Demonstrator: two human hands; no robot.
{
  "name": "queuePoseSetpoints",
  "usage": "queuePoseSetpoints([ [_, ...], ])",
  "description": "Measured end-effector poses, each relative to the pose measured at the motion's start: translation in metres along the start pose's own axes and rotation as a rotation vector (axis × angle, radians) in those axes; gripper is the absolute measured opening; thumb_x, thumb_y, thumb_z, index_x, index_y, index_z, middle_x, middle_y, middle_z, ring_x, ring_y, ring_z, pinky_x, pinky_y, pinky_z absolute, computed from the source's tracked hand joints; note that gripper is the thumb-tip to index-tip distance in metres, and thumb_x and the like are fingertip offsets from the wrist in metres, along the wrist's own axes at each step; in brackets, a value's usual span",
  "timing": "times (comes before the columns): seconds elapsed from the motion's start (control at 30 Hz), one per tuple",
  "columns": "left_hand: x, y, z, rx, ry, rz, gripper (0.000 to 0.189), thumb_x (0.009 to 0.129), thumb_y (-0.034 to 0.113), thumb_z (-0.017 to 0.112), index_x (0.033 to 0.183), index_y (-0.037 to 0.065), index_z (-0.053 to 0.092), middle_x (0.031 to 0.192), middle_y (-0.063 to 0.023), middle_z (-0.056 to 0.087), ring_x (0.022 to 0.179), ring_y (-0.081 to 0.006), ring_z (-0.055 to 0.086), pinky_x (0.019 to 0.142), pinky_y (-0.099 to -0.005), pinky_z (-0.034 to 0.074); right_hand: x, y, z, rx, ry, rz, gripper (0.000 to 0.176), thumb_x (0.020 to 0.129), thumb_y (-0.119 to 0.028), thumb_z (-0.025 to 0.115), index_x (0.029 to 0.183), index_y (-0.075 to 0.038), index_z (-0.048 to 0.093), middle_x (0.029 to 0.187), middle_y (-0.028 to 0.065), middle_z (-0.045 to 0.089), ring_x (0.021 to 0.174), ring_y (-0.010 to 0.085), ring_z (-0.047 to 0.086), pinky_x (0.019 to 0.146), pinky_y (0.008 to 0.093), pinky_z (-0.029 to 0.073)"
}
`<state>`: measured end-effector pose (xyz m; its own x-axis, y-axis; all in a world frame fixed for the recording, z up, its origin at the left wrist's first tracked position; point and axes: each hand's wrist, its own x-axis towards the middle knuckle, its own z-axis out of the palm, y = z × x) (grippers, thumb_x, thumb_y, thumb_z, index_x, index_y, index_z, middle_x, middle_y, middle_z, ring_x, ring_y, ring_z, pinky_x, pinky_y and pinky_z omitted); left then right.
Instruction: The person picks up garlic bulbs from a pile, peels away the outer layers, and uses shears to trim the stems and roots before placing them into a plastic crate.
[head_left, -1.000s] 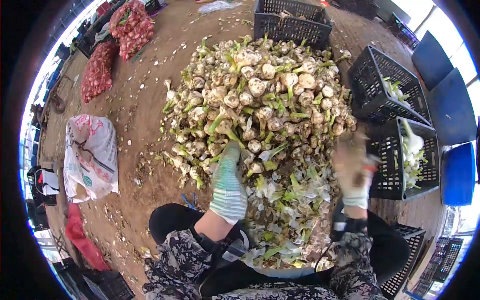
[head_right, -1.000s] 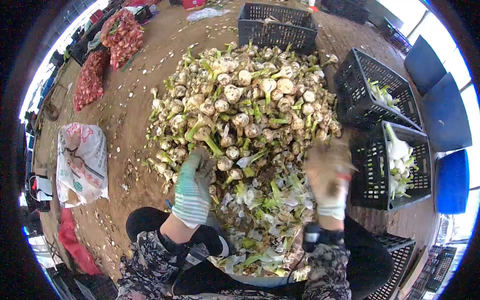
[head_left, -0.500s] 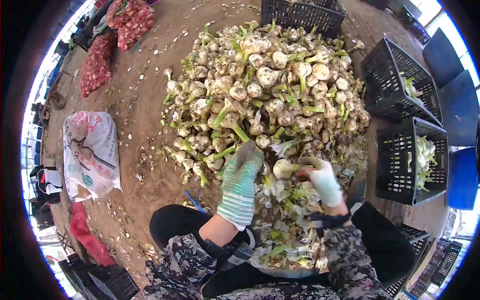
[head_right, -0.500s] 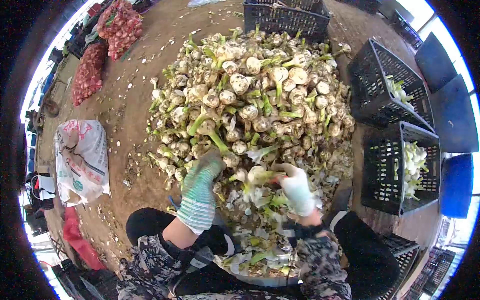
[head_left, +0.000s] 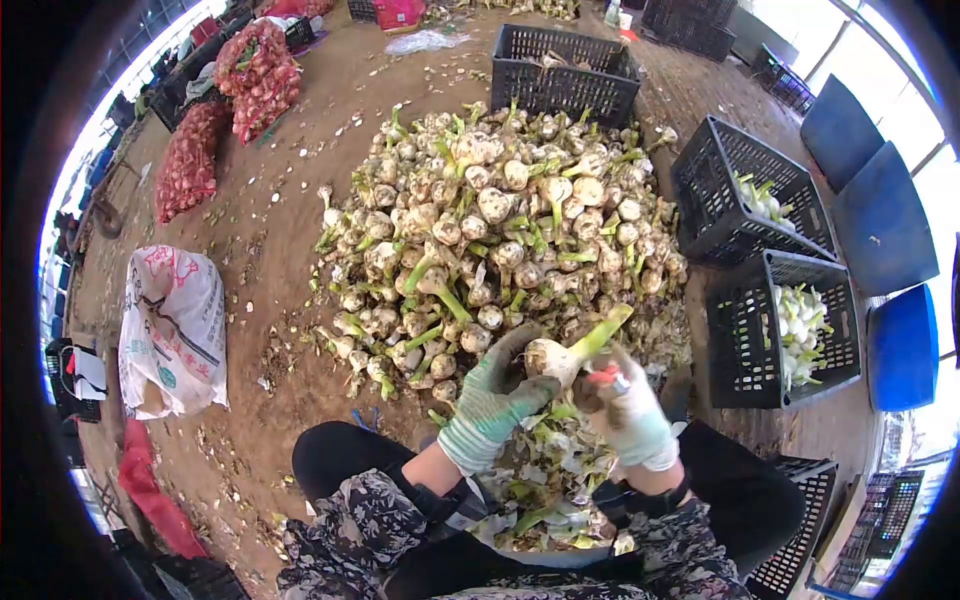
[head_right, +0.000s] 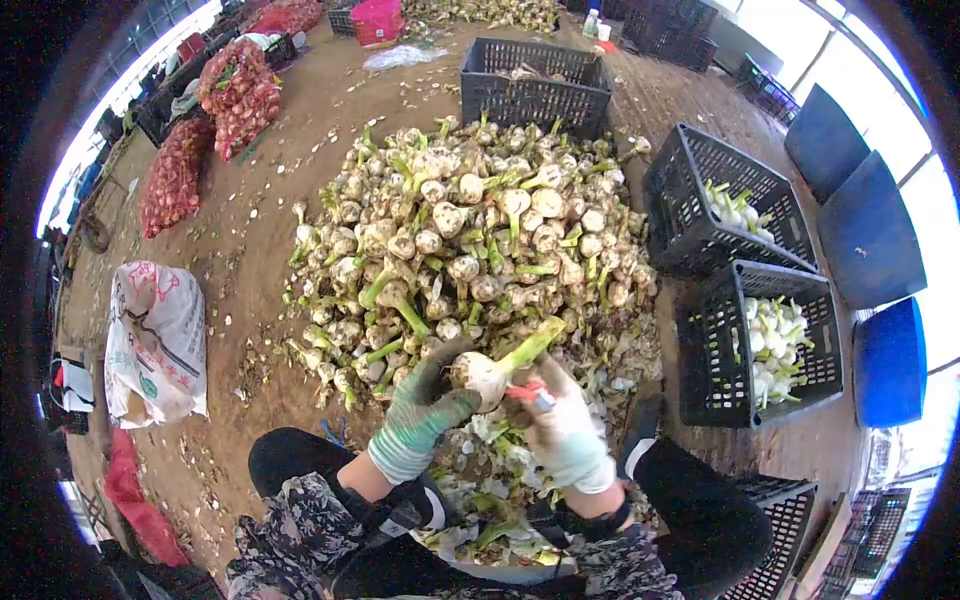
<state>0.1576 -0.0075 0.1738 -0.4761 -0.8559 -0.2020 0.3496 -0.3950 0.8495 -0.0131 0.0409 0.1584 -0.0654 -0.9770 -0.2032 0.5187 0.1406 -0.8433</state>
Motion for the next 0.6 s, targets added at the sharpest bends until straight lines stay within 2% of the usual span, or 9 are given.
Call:
queuePoseSetpoints([
  [0.03, 0.001, -0.004, 0.000, 0.001, -0.003, 0.003, 0.064, 0.074, 0.003, 0.068, 0.128, 0.001, 0.034, 0.118, -0.0084, 0.046, 0.106, -0.0161, 0.048, 0.088, -0.0289, 0.043, 0.001, 0.006, 0.008, -0.045, 0.043, 0.000, 0.053, 0.074, -0.031, 0.070, 0.112, -0.003, 0.046, 0.091, 0.0009, 0.053, 0.077, 0.0090, 0.054, 0.060, 0.0215, 0.045],
  [0.07, 0.002, -0.011, -0.002, 0.175, -0.036, 0.183, 0.064, 0.074, 0.004, 0.069, 0.127, 0.001, 0.035, 0.118, -0.0082, 0.046, 0.107, -0.0161, 0.048, 0.089, -0.0288, 0.042, 0.008, 0.017, 0.018, -0.043, 0.143, -0.194, 0.045, 0.076, -0.028, 0.069, 0.107, -0.004, 0.047, 0.091, 0.0011, 0.054, 0.077, 0.0098, 0.055, 0.062, 0.0225, 0.046],
  [0.1, 0.004, -0.014, -0.003, 0.346, -0.069, 0.363, 0.064, 0.073, 0.006, 0.070, 0.127, 0.001, 0.035, 0.118, -0.0081, 0.046, 0.108, -0.0162, 0.047, 0.090, -0.0287, 0.042, 0.007, 0.011, 0.019, -0.042, 0.145, -0.199, 0.045, 0.076, -0.028, 0.069, 0.107, -0.004, 0.047, 0.091, 0.0011, 0.054, 0.077, 0.0098, 0.055, 0.062, 0.0225, 0.046],
  [0.13, 0.003, -0.010, -0.002, 0.399, -0.070, 0.388, 0.065, 0.073, 0.010, 0.071, 0.127, 0.001, 0.035, 0.120, -0.0089, 0.045, 0.109, -0.0163, 0.046, 0.092, -0.0291, 0.041, 0.004, 0.000, 0.024, -0.022, 0.144, -0.082, 0.043, 0.077, -0.026, 0.068, 0.107, -0.004, 0.047, 0.090, 0.0014, 0.054, 0.077, 0.0101, 0.055, 0.063, 0.0228, 0.046],
  [0.17, 0.002, -0.011, -0.002, 0.397, -0.070, 0.387, 0.065, 0.073, 0.010, 0.071, 0.127, 0.001, 0.035, 0.120, -0.0089, 0.045, 0.109, -0.0163, 0.046, 0.092, -0.0291, 0.041, 0.002, -0.006, 0.026, -0.003, 0.144, 0.037, 0.040, 0.078, -0.024, 0.067, 0.106, -0.003, 0.047, 0.090, 0.0017, 0.055, 0.077, 0.0104, 0.056, 0.064, 0.0231, 0.046],
  [0.23, 0.002, -0.012, -0.003, 0.225, -0.032, 0.258, 0.068, 0.072, 0.012, 0.072, 0.128, 0.001, 0.035, 0.123, -0.0094, 0.044, 0.112, -0.0165, 0.045, 0.093, -0.0291, 0.039, 0.003, 0.005, 0.020, 0.010, 0.139, -0.045, 0.037, 0.080, -0.023, 0.065, 0.105, -0.003, 0.047, 0.090, 0.0027, 0.056, 0.076, 0.0110, 0.056, 0.064, 0.0240, 0.047],
  [0.47, 0.004, -0.011, -0.007, 0.296, -0.051, 0.254, 0.067, 0.074, 0.010, 0.071, 0.129, 0.002, 0.034, 0.128, -0.0066, 0.042, 0.115, -0.0165, 0.042, 0.095, -0.0296, 0.037, 0.002, 0.004, 0.017, -0.009, 0.135, 0.011, 0.042, 0.077, -0.024, 0.067, 0.104, 0.002, 0.048, 0.088, 0.0051, 0.057, 0.076, 0.0121, 0.058, 0.063, 0.0234, 0.048],
  [0.53, 0.002, -0.010, -0.003, 0.094, -0.014, 0.201, 0.064, 0.075, 0.008, 0.069, 0.129, 0.002, 0.035, 0.126, -0.0070, 0.043, 0.114, -0.0161, 0.043, 0.095, -0.0299, 0.037, 0.001, 0.006, 0.018, -0.103, 0.126, -0.125, 0.044, 0.076, -0.022, 0.067, 0.106, 0.004, 0.048, 0.087, 0.0068, 0.057, 0.076, 0.0133, 0.059, 0.066, 0.0241, 0.049],
  [0.6, 0.003, -0.009, 0.001, 0.131, -0.018, 0.220, 0.062, 0.075, 0.007, 0.068, 0.129, 0.002, 0.036, 0.124, -0.0070, 0.044, 0.112, -0.0157, 0.044, 0.094, -0.0295, 0.038, -0.001, 0.000, 0.018, 0.013, 0.075, -0.099, 0.044, 0.075, -0.017, 0.066, 0.108, 0.005, 0.047, 0.088, 0.0075, 0.058, 0.077, 0.0136, 0.059, 0.067, 0.0246, 0.049],
])
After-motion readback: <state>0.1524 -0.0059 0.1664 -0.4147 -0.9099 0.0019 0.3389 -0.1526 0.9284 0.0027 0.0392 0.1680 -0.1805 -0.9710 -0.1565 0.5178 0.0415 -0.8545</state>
